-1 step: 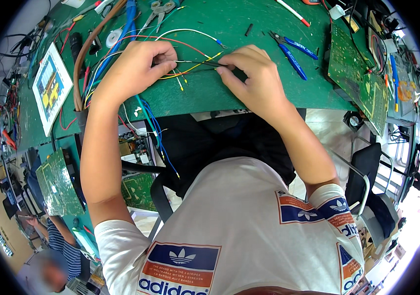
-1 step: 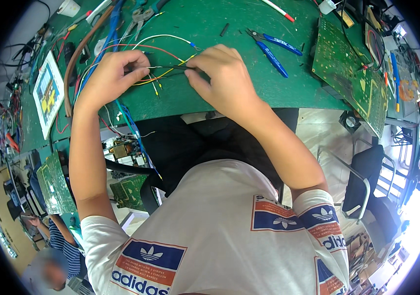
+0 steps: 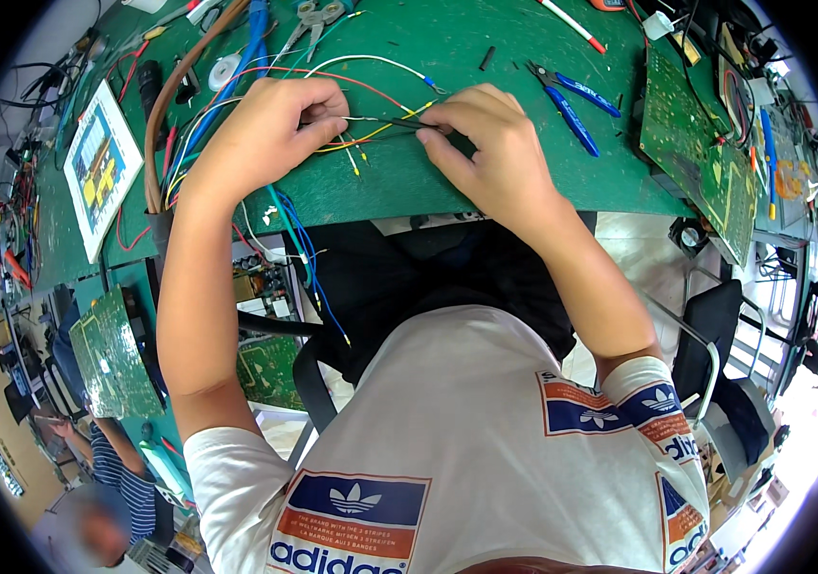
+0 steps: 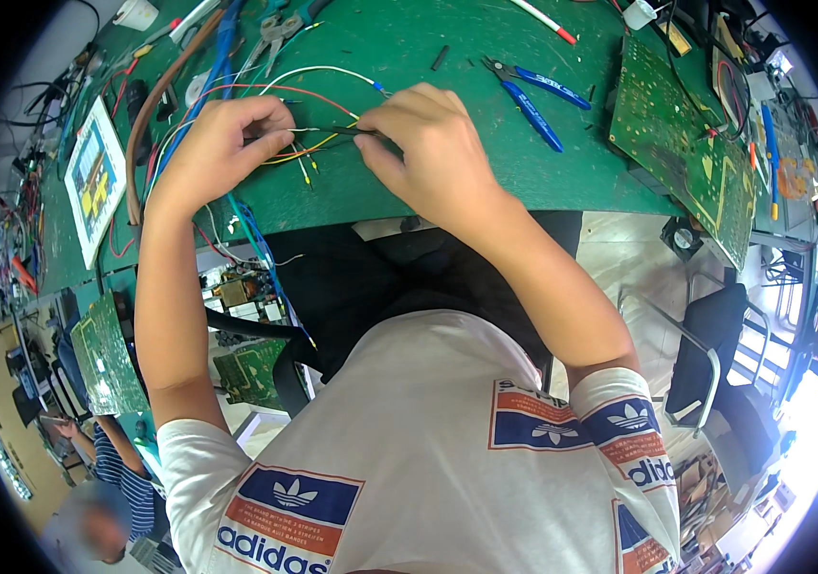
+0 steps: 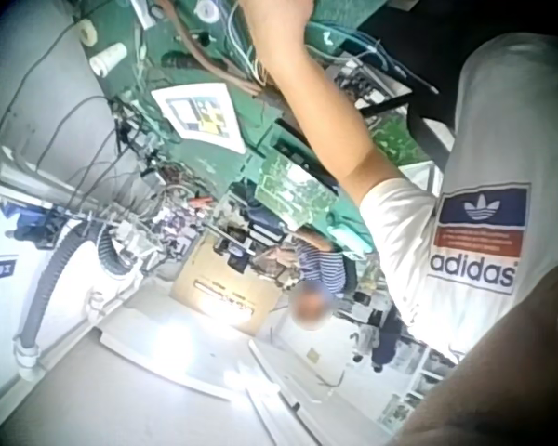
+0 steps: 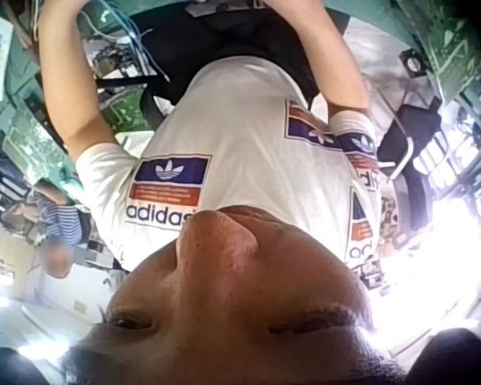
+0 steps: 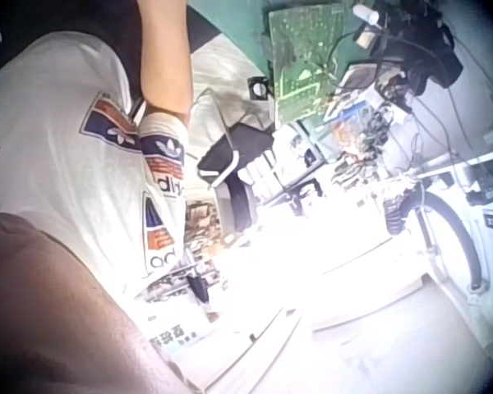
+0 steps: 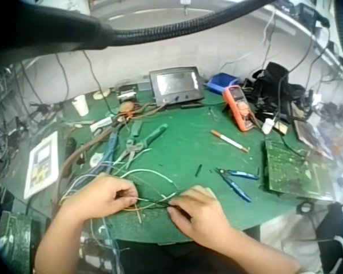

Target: The person joins wires together using a soldering iron and wire cutters. They trim a wire with the cutters, apply solder to a connection point, and then slide a black tube over a joint.

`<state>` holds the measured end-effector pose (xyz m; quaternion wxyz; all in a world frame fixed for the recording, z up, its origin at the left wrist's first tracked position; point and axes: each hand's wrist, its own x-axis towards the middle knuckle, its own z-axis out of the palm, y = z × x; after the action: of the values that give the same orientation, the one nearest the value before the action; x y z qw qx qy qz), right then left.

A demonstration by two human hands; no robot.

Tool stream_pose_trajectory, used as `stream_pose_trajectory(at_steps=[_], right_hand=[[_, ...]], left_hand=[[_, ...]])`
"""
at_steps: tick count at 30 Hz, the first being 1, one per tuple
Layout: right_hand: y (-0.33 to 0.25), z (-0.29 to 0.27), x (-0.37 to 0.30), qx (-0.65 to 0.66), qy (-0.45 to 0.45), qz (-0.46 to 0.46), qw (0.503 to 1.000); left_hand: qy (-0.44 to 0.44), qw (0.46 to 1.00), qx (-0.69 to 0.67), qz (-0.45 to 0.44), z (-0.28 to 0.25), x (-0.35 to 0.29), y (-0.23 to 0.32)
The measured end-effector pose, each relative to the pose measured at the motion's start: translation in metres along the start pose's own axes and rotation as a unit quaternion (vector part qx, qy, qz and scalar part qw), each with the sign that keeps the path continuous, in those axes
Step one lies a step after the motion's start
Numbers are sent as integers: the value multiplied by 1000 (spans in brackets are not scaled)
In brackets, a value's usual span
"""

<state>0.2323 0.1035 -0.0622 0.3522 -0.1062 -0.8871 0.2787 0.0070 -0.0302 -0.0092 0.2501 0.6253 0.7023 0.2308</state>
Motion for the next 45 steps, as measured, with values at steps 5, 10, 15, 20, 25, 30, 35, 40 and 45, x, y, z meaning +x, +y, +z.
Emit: stream_pose_trajectory(at_steps=[5,10,15,20,25,30,35,40,45], right_hand=[[-8,9,6,11,4,-12,1000],[-12,15,7,21,-2,-9,1000],[-13,19,10,20,-10,-9,1000],[-15,20,13,15,-16,-13,1000],[-14,24,14,16,-14,-16,1000],[-13,26,12,56,1,0,998],[-14,23,14,39,4,-11,999],[-12,25,13,50,0,-7,999],[-9,28,13,55,12,-17,998]], left_hand=[[9,1000,4,19,-1,-4,7],[10,1000,2,24,-2,-6,10],[9,1000,18,22,-2,-6,11],[26,999,25,29,0,-8,11],[34,999,23,29,2,-8,12],[27,999,15,13,1,-9,9],[30,999,11,21,2,-8,9],[26,999,18,18,1,-9,9],[29,1000,3,-7,2,-9,9]])
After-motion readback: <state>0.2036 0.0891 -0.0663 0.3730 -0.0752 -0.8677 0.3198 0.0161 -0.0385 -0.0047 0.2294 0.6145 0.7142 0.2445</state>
